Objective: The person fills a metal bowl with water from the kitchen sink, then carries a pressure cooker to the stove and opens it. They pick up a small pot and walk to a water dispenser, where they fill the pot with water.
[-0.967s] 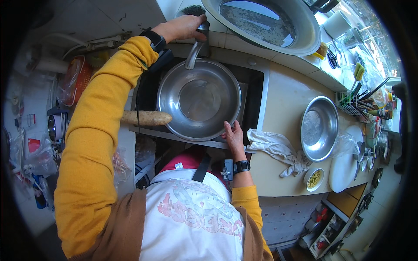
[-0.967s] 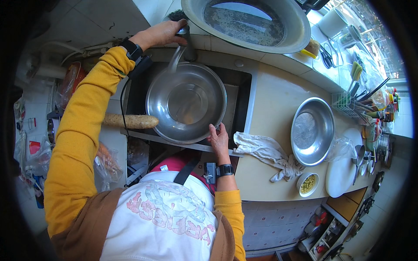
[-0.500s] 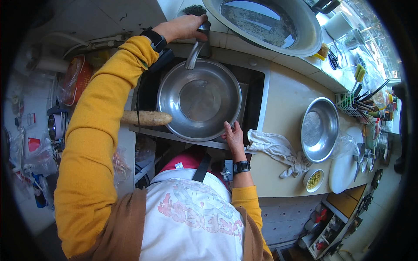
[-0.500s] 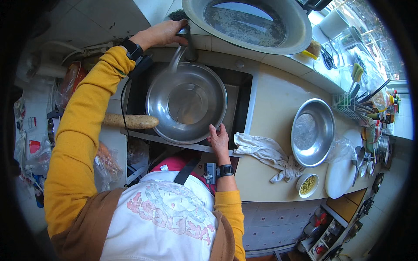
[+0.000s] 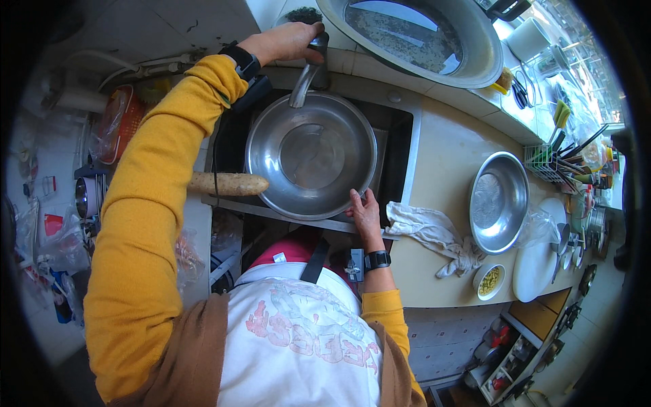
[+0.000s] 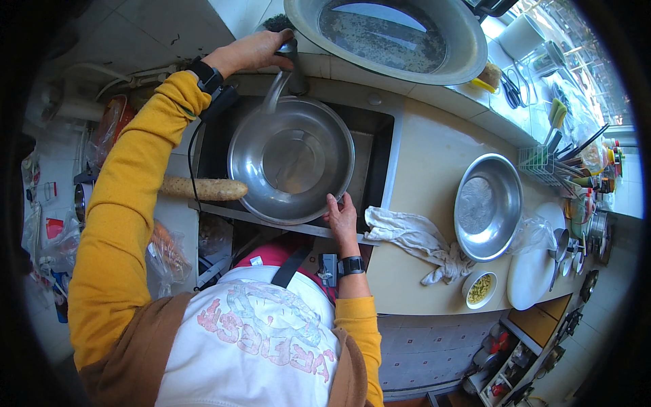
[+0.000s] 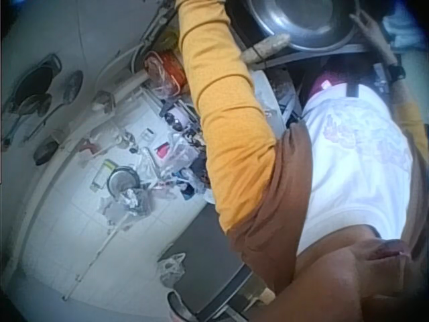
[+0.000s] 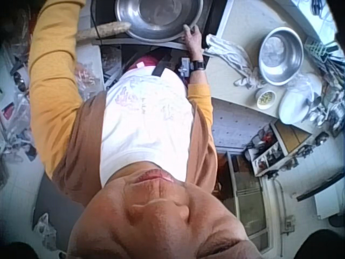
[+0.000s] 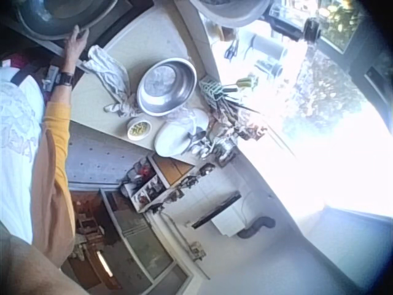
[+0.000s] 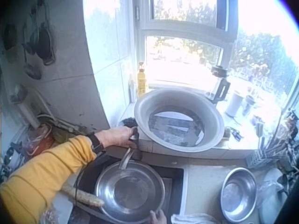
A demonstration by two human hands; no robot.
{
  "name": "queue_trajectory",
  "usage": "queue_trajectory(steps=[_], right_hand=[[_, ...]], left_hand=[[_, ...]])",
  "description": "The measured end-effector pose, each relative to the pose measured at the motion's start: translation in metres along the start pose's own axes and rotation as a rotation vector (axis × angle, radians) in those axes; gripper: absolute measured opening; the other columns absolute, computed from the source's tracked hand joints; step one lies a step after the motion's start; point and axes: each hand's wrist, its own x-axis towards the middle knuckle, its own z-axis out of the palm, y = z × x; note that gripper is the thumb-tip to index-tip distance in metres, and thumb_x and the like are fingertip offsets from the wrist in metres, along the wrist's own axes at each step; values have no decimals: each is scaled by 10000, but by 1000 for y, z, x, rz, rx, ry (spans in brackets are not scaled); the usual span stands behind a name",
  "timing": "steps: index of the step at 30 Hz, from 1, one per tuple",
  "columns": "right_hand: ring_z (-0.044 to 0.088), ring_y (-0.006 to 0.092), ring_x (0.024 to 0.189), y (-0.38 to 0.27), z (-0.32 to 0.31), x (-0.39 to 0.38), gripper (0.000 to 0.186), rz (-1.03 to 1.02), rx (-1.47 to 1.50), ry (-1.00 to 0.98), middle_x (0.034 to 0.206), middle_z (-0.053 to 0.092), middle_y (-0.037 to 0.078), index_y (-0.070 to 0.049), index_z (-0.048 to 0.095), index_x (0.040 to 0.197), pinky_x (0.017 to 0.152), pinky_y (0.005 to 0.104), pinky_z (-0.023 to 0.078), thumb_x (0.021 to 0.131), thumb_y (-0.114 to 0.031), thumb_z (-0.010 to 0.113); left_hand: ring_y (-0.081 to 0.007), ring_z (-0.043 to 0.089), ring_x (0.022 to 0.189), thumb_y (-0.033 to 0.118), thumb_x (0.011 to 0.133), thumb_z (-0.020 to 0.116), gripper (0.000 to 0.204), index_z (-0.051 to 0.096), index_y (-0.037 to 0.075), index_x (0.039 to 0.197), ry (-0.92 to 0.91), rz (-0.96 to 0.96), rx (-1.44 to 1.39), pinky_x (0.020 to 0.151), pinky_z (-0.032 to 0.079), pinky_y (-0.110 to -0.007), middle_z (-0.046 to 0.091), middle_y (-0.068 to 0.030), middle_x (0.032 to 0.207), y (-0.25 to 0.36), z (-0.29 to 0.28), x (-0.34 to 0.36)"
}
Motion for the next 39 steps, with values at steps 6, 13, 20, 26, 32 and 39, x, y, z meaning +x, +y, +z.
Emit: queue_trajectory(steps=[6, 13, 20, 26, 32, 39], right_hand=[[569, 92, 593, 0, 0, 0, 369, -5, 28, -10, 838, 611, 47, -10, 531, 1163, 538, 215, 493, 958, -305, 614], [555, 83, 552, 3, 1, 1, 335, -27, 38, 10, 778, 608, 42, -11, 550, 1121, 502, 221, 473, 957, -296, 614], [558, 83, 551, 1, 2, 0, 330, -34, 34, 13, 771, 609, 42, -8, 550, 1113, 499, 226, 476, 960, -295, 609], [561, 87, 556, -1, 2, -1, 340, -28, 12, 16, 764, 605, 42, -9, 550, 1113, 506, 228, 482, 960, -306, 609], [560, 85, 560, 2, 1, 1, 341, -30, 20, 14, 770, 604, 40, -12, 551, 1112, 508, 227, 481, 959, -311, 609], [549, 78, 560, 2, 1, 1, 340, -15, 28, 14, 780, 605, 35, -17, 553, 1116, 510, 222, 476, 957, -311, 614]], left_hand=[[-424, 625, 986, 222, 841, 732, 501, 494, -9, 1215, -14, -42, 7, 832, 513, -440, 648, -273, 1018, 6, -3, 0], [-412, 632, 990, 207, 857, 713, 463, 496, -7, 1206, -41, -57, 36, 835, 515, -431, 651, -263, 1027, 9, -5, 0], [-398, 639, 988, 134, 887, 664, 389, 495, -1, 1210, -29, -87, -47, 840, 516, -421, 661, -243, 1033, 10, -4, -2], [-404, 637, 976, 222, 850, 724, 467, 499, 10, 1199, -31, -62, 18, 821, 518, -422, 660, -246, 1002, 11, -6, -1], [-409, 637, 967, 253, 833, 745, 479, 508, 12, 1173, -10, -47, 4, 813, 519, -423, 657, -253, 991, 7, -3, -1], [-414, 639, 954, 257, 836, 743, 484, 503, 7, 1174, -5, -34, 12, 801, 522, -426, 655, -261, 985, 3, -1, 1]])
